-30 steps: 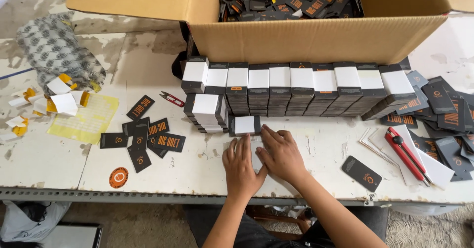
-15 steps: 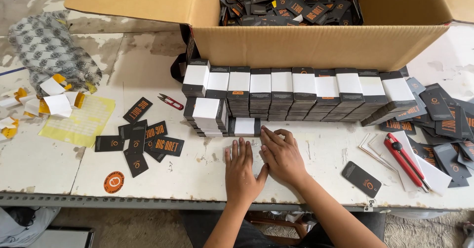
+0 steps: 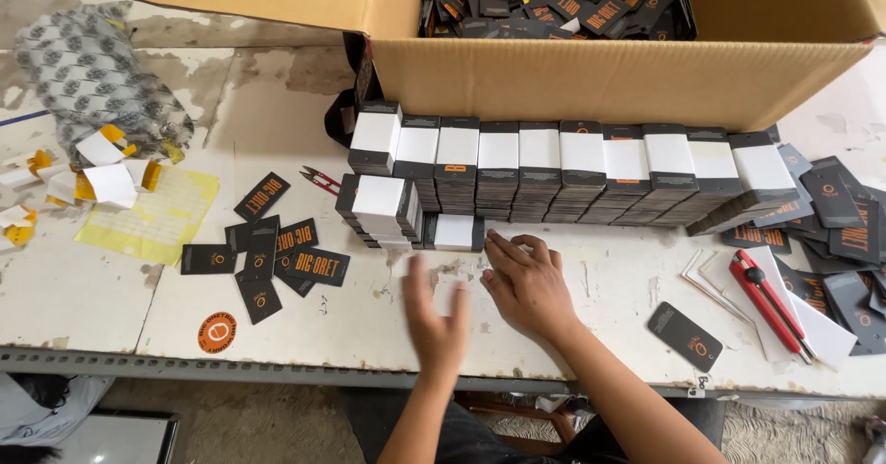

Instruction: Sorting, stacking, and inserting printed cards into small cardboard boxes

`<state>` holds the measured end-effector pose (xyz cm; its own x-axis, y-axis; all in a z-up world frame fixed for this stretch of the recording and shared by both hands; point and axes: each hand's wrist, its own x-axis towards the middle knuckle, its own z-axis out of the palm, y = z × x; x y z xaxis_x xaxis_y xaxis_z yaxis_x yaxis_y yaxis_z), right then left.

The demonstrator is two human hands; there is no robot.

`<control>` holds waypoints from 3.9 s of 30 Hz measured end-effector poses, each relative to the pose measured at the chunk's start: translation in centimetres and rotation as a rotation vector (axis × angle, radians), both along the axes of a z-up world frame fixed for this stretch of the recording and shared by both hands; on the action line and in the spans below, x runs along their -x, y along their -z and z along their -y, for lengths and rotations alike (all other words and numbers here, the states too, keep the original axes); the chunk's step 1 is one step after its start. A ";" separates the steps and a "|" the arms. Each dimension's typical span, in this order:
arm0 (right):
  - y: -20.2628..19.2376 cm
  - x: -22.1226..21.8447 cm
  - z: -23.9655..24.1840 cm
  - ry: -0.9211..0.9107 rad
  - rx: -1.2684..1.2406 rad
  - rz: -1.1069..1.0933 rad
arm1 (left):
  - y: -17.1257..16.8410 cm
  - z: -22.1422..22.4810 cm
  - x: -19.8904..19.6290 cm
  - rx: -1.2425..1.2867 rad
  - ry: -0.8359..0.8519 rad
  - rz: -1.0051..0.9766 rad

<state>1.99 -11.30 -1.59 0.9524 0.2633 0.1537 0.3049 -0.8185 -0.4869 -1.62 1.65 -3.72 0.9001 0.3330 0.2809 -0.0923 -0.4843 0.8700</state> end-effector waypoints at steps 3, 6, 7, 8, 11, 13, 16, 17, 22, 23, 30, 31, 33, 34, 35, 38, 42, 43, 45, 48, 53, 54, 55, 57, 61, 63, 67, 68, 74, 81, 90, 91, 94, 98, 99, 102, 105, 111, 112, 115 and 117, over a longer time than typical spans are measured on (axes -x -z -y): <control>-0.1 -0.1 -0.2 0.137 -0.105 0.026 | 0.7 -4.0 -1.9 0.284 -0.247 0.056; 1.6 -1.5 -0.7 0.218 -0.132 0.089 | -1.8 -6.3 -5.0 0.415 -0.096 0.141; 1.9 -1.8 -0.9 0.215 -0.138 0.090 | 0.7 -7.1 -5.8 0.409 -0.098 0.145; 2.2 -2.1 -1.1 0.243 -0.150 0.124 | 3.2 -8.0 -6.7 0.410 -0.060 0.101; 1.9 -2.1 -1.6 0.277 -0.189 0.191 | 4.1 -8.1 -7.5 0.342 -0.028 0.067; 1.7 -2.1 -1.6 0.289 -0.203 0.224 | 3.4 -7.6 -7.4 0.284 -0.026 0.072; 1.6 -2.3 -1.7 0.275 -0.202 0.267 | 3.6 -7.7 -7.5 0.155 -0.045 0.024; 1.5 -2.2 -1.8 0.285 -0.211 0.251 | 3.7 -7.7 -7.5 0.135 -0.046 0.027; 2.0 -2.4 -1.7 0.288 -0.234 0.219 | 2.9 -7.5 -7.8 0.133 -0.046 0.065; 1.9 -2.4 -1.7 0.285 -0.243 0.217 | 2.7 -7.5 -7.9 0.095 -0.035 0.052; 1.9 -2.3 -1.5 0.264 -0.241 0.213 | 3.4 -7.7 -7.9 0.093 -0.091 0.046; 1.8 -2.3 -1.6 0.261 -0.242 0.214 | 3.6 -7.9 -7.9 0.092 -0.093 0.047; 1.6 -2.2 -1.8 0.281 -0.217 0.201 | 4.0 -8.0 -7.9 0.075 -0.120 0.073; 1.6 -2.2 -1.8 0.282 -0.218 0.204 | 4.2 -8.1 -7.9 0.074 -0.119 0.076; 1.6 -2.2 -1.8 0.278 -0.221 0.208 | 4.5 -8.2 -7.9 0.165 -0.118 0.096; 1.4 -2.1 -1.8 0.281 -0.217 0.206 | 5.0 -8.3 -7.9 0.303 -0.105 0.105; 1.2 -2.1 -1.7 0.279 -0.210 0.186 | 4.1 -8.2 -7.6 0.327 -0.051 0.048; 1.2 -2.1 -1.7 0.278 -0.210 0.188 | 4.1 -8.3 -7.6 0.328 -0.051 0.050; 1.2 -2.2 -1.6 0.270 -0.211 0.170 | 4.3 -8.6 -7.6 0.226 -0.037 0.074; 2.2 -2.4 -1.5 0.257 -0.189 0.197 | 4.2 -8.4 -7.7 0.183 -0.081 0.031; 2.8 -2.6 -1.5 0.251 -0.175 0.198 | 5.3 -8.8 -7.9 0.152 -0.101 0.011; 3.0 -2.6 -1.4 0.241 -0.171 0.203 | 5.4 -8.8 -7.9 0.157 -0.109 0.014; 3.0 -2.6 -1.4 0.240 -0.171 0.202 | 5.3 -8.7 -7.9 0.157 -0.110 0.013; 3.0 -2.6 -1.4 0.233 -0.170 0.205 | 4.8 -8.5 -7.9 0.128 -0.119 0.021; 2.7 -2.4 -1.5 0.237 -0.135 0.235 | 5.4 -8.8 -8.0 0.123 -0.103 0.025; 2.5 -2.3 -1.7 0.257 -0.142 0.230 | 5.0 -8.7 -7.8 0.187 -0.071 0.009; 1.9 -2.0 -1.6 0.259 -0.174 0.220 | 2.9 -8.6 -7.4 0.352 -0.084 -0.005; 1.8 -1.9 -1.6 0.275 -0.204 0.210 | 1.8 -8.3 -7.3 0.357 -0.071 -0.018; 1.6 1.5 -0.1 0.151 0.365 0.212 | 1.4 -8.3 -7.4 0.409 -0.089 -0.090; 1.4 8.7 5.4 -0.050 0.267 0.251 | -0.8 -5.1 -4.1 -0.195 -0.419 0.261; 3.5 11.7 8.4 0.015 0.433 0.384 | 0.1 0.6 3.3 -0.806 0.497 -0.016; 3.6 11.7 8.5 0.022 0.436 0.380 | -0.1 0.7 3.2 -0.804 0.505 -0.014; 3.5 12.0 8.9 -0.022 0.393 0.306 | -0.6 0.6 3.5 -0.787 0.566 0.102; 2.9 11.0 9.4 -0.089 0.407 0.243 | -1.1 1.3 2.8 -0.812 0.715 0.021; 2.8 10.9 9.5 -0.120 0.412 0.176 | -1.1 1.7 2.8 -0.770 0.721 0.007; 1.8 10.2 9.7 -0.171 0.377 0.087 | -2.4 3.5 3.1 -0.616 0.662 0.091; 1.5 10.7 10.0 -0.188 0.395 0.204 | -4.1 5.0 3.8 -0.443 0.588 0.215; -0.5 10.3 10.2 -0.126 0.151 0.154 | -0.4 4.9 2.5 -0.553 0.668 0.044; 0.5 10.5 10.3 -0.118 0.151 0.150 | -0.5 4.7 2.5 -0.552 0.678 0.043; 2.4 10.4 11.1 -0.062 0.186 0.321 | -0.7 5.0 2.3 -0.394 0.637 0.000; 2.3 9.6 11.3 -0.131 0.330 0.317 | -1.0 5.0 2.3 -0.499 0.684 0.090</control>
<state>-7.65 -22.62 -3.94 0.8276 0.4616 0.3193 0.5072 -0.8587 -0.0735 -3.88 -3.37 -2.68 0.8252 -0.4582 0.3302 -0.5631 -0.6216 0.5446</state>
